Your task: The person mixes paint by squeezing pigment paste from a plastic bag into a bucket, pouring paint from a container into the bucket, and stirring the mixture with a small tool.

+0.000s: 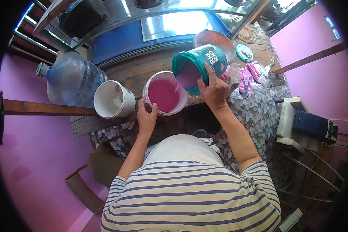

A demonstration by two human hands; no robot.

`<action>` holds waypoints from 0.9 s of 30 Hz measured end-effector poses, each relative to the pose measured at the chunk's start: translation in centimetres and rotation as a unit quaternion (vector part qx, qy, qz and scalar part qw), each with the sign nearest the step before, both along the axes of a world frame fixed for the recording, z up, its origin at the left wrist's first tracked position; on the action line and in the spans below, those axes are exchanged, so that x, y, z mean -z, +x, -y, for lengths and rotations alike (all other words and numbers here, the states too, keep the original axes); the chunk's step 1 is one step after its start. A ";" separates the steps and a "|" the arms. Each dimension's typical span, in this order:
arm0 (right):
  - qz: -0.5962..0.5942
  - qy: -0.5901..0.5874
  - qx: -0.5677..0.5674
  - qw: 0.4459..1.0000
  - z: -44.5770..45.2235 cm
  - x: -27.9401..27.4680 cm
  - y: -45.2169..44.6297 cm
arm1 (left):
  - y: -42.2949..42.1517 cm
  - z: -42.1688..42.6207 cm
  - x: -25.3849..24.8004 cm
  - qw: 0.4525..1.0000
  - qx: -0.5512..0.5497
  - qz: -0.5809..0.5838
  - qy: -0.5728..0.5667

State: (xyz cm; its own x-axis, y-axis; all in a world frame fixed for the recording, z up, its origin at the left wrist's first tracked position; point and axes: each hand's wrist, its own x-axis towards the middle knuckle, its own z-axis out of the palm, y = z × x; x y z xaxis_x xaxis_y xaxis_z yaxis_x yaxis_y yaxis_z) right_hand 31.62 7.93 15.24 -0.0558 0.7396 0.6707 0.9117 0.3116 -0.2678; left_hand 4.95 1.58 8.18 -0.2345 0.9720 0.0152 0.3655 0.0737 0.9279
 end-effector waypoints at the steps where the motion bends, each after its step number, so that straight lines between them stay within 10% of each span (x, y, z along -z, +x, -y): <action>1: 0.002 -0.002 0.002 1.000 0.1 0.0 -0.1 | 0.0 0.0 0.0 1.000 0.002 -0.004 -0.003; 14: -0.018 -0.021 0.027 0.999 0.3 0.3 -0.1 | 0.0 -0.1 0.2 1.000 -0.007 -0.017 0.019; 27: -0.389 -0.205 0.130 0.889 2.4 7.4 3.6 | -3.4 1.2 4.7 0.998 -0.034 0.061 0.004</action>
